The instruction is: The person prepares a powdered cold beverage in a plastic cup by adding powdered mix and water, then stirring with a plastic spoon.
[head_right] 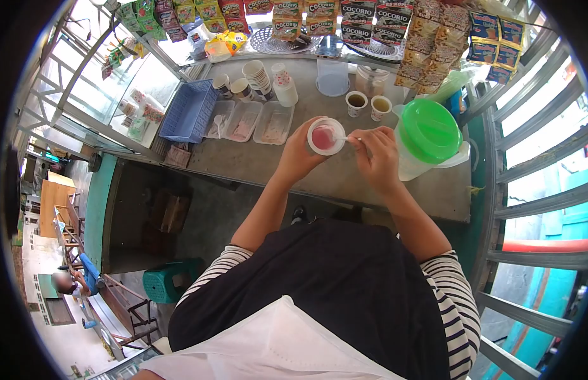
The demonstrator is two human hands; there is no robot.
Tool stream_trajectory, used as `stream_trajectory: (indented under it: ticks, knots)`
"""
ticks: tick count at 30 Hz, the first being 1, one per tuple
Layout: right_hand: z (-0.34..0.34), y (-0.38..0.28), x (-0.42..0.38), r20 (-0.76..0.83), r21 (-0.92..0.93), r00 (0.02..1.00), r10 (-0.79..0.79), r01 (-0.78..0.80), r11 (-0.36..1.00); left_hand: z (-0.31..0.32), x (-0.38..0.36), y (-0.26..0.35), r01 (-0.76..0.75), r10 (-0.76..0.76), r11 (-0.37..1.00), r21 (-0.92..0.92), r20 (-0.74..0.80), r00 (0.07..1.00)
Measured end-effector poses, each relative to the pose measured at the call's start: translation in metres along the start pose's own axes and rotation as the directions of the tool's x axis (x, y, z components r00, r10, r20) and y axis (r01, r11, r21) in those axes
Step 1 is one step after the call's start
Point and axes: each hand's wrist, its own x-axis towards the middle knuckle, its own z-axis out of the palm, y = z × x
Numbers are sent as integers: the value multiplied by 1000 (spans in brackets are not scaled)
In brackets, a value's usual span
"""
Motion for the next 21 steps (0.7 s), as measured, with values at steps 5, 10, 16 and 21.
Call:
stream_trajectory:
  ticks: [5, 10, 16, 21]
  knots:
    - [32, -14, -11, -27, 293, 914, 404, -379, 878, -13, 1, -7, -11, 11, 1000, 21, -5, 1000]
    - [36, -20, 1, -79, 150, 960, 268, -254, 955, -34, 3, -18, -38, 38, 999, 3, 31, 999]
    - [65, -54, 1, -80, 70, 978, 191, -185, 980, -63, 9, -26, -68, 65, 997, 30, 94, 993]
    - [73, -58, 6, -178, 112, 917, 357, -342, 933, -79, 9, -36, -67, 66, 998, 4, 158, 985]
